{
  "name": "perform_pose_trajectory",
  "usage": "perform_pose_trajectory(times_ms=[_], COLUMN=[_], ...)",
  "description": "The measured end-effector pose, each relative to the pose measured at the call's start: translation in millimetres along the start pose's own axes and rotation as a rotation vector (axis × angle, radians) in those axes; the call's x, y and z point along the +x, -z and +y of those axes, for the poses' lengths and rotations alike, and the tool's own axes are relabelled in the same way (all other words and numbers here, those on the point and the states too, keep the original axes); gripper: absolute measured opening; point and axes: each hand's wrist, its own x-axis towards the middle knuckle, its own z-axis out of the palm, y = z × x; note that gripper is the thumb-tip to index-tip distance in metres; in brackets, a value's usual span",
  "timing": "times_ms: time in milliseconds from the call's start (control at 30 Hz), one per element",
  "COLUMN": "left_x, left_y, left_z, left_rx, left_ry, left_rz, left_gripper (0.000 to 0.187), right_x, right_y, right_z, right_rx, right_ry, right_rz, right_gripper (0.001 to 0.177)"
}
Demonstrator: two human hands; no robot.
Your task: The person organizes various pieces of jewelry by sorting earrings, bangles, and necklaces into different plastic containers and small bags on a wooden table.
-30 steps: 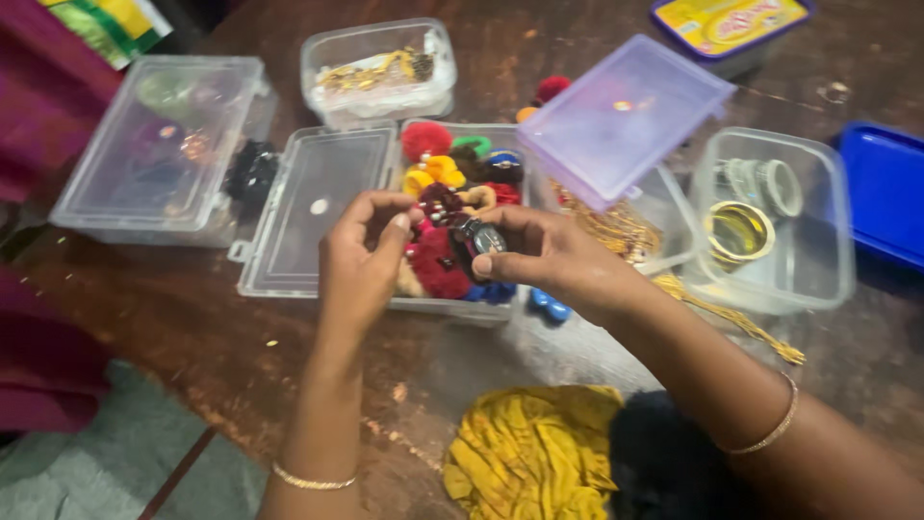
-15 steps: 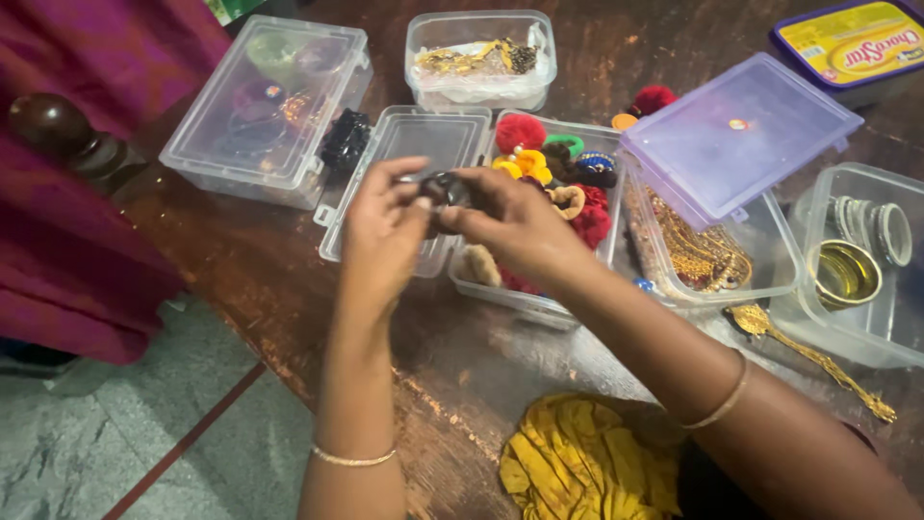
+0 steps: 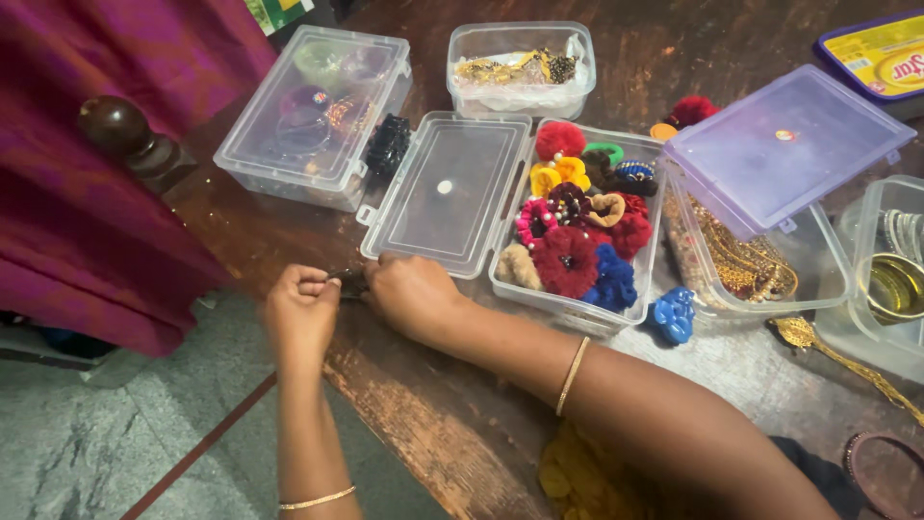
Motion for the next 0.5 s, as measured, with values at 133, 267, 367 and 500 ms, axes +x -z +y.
perform_pose_trajectory(times_ms=[133,267,367,500], left_x=[10.0,23.8,31.7,50.2], left_y=[-3.1,-9.5,-15.1,-17.0], left_z=[-1.6,-11.6,-23.2,-38.5], left_rx=[-0.036,-0.096,-0.040,-0.247], left_ry=[0.071,0.042,-0.062,0.118], left_rz=[-0.019,-0.046,-0.007,-0.139], left_gripper=[0.012,0.013,0.014,0.010], right_x=[-15.6,-64.9,-112.5,-187.0], right_y=[15.8,55.3,92.1,144.4], right_z=[-0.2,6.3,21.0,48.9], right_rx=[0.037,-0.003,0.060,0.130], right_ry=[0.035,0.133,0.142,0.021], right_rz=[0.005,-0.003,-0.028,0.040], right_gripper=[0.038,0.032,0.030,0.028])
